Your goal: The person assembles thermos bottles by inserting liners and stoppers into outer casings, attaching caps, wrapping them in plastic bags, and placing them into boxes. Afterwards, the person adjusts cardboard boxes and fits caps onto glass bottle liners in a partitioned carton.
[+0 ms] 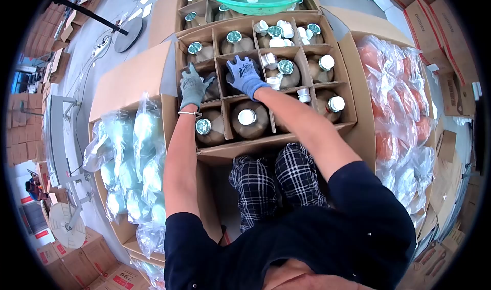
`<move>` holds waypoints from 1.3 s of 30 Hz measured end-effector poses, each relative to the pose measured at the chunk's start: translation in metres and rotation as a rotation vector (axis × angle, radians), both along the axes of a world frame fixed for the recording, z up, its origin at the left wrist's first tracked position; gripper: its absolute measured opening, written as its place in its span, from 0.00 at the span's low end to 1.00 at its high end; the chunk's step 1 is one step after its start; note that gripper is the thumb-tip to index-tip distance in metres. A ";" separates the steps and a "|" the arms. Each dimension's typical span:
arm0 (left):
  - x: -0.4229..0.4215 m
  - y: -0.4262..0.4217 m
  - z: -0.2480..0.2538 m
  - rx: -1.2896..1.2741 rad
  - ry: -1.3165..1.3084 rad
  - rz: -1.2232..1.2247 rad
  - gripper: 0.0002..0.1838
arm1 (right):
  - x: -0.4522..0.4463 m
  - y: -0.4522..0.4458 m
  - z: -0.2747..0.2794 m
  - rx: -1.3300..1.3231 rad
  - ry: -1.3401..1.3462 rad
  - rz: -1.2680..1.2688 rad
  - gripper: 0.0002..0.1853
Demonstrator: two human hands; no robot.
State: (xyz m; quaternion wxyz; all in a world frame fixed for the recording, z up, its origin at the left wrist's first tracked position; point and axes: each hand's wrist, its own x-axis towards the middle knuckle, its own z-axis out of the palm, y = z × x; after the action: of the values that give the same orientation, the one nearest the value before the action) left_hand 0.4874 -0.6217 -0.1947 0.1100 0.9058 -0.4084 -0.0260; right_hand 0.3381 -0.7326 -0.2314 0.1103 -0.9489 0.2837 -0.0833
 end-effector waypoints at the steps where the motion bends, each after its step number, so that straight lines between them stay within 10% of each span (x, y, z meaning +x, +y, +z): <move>1: -0.002 0.008 -0.008 0.002 0.012 -0.044 0.49 | -0.005 -0.002 0.002 0.016 -0.027 0.045 0.33; 5: -0.010 0.023 -0.031 0.019 -0.073 -0.062 0.43 | -0.052 -0.032 0.046 0.020 -0.190 0.164 0.32; 10: 0.005 -0.002 -0.028 0.209 -0.112 -0.033 0.37 | -0.080 -0.083 0.027 0.135 0.394 -0.015 0.29; 15: -0.105 -0.051 0.044 -0.169 -0.215 -0.378 0.24 | -0.092 -0.087 0.008 0.379 -0.209 -0.207 0.30; 17: -0.156 -0.073 0.063 0.117 -0.185 -0.598 0.26 | -0.112 -0.097 0.019 0.584 -0.639 -0.185 0.23; 21: -0.170 -0.110 -0.056 0.229 -0.267 -0.584 0.29 | -0.147 -0.119 -0.001 0.600 -0.324 0.170 0.20; 25: -0.186 -0.077 0.048 0.133 -0.206 -0.487 0.26 | -0.141 -0.122 0.049 0.892 -0.140 0.216 0.21; 28: -0.146 -0.013 0.064 -0.467 -0.119 -0.377 0.23 | -0.139 -0.145 0.015 0.917 -0.168 0.175 0.23; 29: -0.128 0.015 0.068 -0.246 -0.239 -0.394 0.22 | -0.138 -0.146 0.012 1.045 -0.181 0.128 0.25; 34: -0.086 0.130 -0.014 -0.002 -0.057 0.103 0.27 | -0.139 -0.115 -0.016 0.336 -0.130 -0.278 0.30; 37: -0.085 0.131 -0.027 -0.201 0.046 0.093 0.31 | -0.204 -0.064 0.029 0.070 -0.354 0.060 0.28; 39: -0.095 0.127 -0.016 -0.127 0.071 0.124 0.36 | -0.232 -0.025 0.056 -0.079 0.094 0.100 0.27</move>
State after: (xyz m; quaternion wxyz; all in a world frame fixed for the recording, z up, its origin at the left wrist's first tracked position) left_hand 0.3928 -0.4946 -0.2110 0.1831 0.9190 -0.3483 -0.0250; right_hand 0.1057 -0.7572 -0.1755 0.0632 -0.9684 0.2373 -0.0441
